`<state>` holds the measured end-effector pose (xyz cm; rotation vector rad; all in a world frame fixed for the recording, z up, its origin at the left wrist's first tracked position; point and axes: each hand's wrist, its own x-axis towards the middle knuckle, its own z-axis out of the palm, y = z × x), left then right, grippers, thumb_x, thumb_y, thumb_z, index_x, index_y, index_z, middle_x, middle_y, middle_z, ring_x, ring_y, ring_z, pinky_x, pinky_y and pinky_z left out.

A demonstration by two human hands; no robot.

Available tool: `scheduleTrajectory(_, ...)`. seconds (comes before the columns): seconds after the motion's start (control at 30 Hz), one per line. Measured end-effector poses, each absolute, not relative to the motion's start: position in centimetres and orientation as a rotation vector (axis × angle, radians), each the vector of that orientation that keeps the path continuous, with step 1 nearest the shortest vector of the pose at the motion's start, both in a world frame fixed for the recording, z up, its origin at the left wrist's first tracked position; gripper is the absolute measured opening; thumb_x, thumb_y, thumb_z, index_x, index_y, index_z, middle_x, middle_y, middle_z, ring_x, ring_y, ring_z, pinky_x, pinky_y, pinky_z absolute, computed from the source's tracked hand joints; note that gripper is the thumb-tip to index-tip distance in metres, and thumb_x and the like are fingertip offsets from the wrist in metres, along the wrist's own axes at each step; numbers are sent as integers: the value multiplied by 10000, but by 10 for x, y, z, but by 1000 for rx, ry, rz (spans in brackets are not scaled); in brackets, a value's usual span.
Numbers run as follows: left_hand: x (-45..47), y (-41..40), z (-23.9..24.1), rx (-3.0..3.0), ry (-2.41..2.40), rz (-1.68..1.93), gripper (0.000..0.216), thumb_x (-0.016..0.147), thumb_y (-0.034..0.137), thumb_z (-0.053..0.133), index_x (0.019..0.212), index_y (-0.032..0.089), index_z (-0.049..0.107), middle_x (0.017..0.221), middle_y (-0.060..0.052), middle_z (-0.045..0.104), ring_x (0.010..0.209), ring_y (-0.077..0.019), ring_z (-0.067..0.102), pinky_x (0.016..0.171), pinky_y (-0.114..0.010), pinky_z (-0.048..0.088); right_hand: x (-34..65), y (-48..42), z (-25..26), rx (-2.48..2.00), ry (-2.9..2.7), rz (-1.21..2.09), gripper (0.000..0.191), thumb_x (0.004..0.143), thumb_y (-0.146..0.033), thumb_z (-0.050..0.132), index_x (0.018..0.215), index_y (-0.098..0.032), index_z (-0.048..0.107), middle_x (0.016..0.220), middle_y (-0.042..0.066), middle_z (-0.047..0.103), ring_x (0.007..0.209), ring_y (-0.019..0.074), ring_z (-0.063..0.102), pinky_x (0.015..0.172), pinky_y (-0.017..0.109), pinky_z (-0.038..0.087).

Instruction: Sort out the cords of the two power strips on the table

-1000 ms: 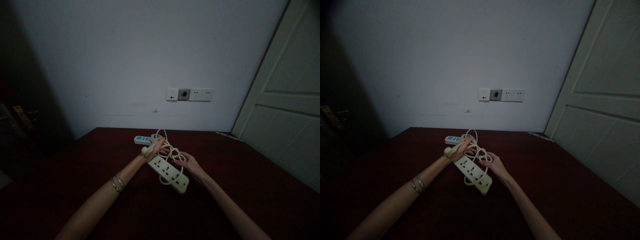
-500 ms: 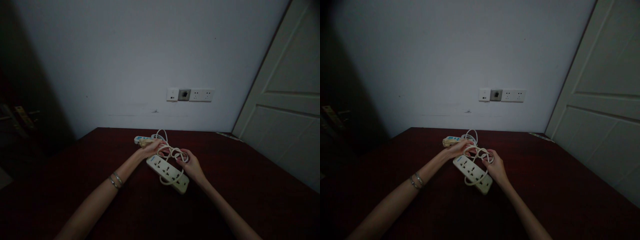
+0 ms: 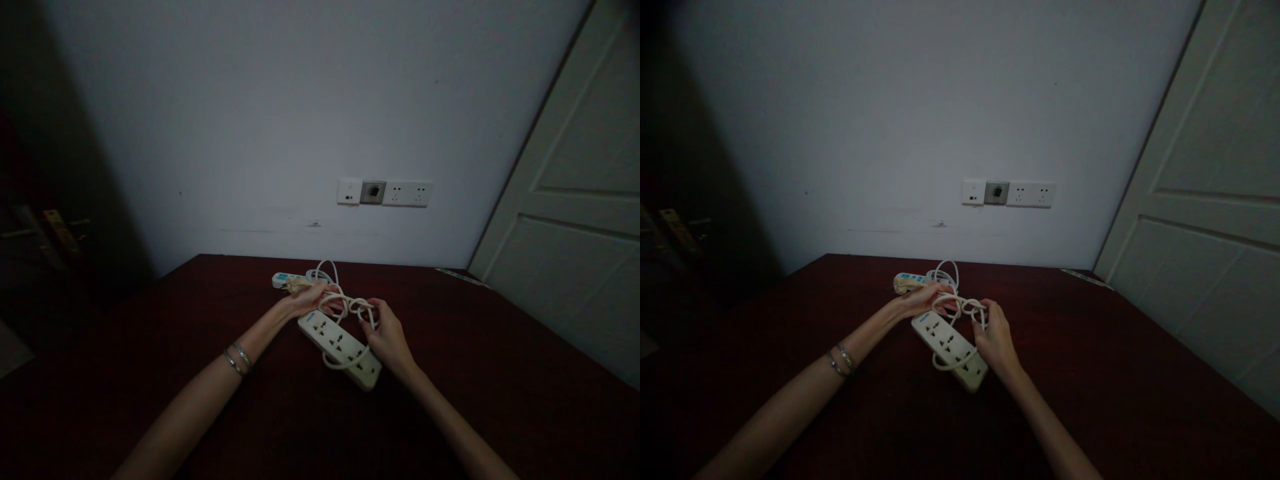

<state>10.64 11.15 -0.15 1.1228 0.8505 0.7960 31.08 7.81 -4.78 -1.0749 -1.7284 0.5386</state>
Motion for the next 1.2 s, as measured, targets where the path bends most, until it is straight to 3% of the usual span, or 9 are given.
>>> scheduleTrajectory(0.27,114,112,-8,1292,937,894,148,766,251,514,810,134,594,804,-81,679,714,-179,648,592,-254,486,300,86,-63,-1134,-1515,784,536,669,-269,595,1169,-171,427,796,38,635,747,219,619,753,372,470)
scheduleTrajectory(0.5,122,105,-3,1321,971,928,176,836,283,472,827,134,567,764,-66,662,672,-180,651,587,-259,494,287,94,-68,-1037,-1259,976,505,582,-278,651,1049,-168,492,931,93,650,775,220,638,783,383,494)
scheduleTrajectory(0.7,123,116,-9,1365,1033,872,211,801,328,510,809,128,577,736,-85,652,620,-170,629,511,-241,484,287,97,-67,-1056,-1277,1021,553,573,-288,640,1082,-142,482,997,128,628,816,229,634,822,396,484)
scheduleTrajectory(0.83,119,109,-5,1564,945,877,277,794,363,489,847,128,626,839,-112,651,723,-196,621,496,-225,481,282,97,-66,-1078,-1264,1062,567,553,-279,638,1082,-146,484,1014,127,615,849,234,623,822,391,484)
scheduleTrajectory(1.07,113,100,5,1732,861,811,256,754,320,533,851,114,651,875,-91,625,765,-196,613,556,-245,516,281,101,-66,-869,-1159,1454,748,478,-169,578,1203,-185,394,1114,82,540,864,197,592,680,288,510)
scheduleTrajectory(1.2,111,100,2,1691,828,795,287,777,335,541,935,123,653,914,-88,625,765,-180,612,574,-249,523,284,110,-65,-896,-1191,1507,771,477,-176,527,1236,-186,391,1004,53,573,726,149,566,577,238,474)
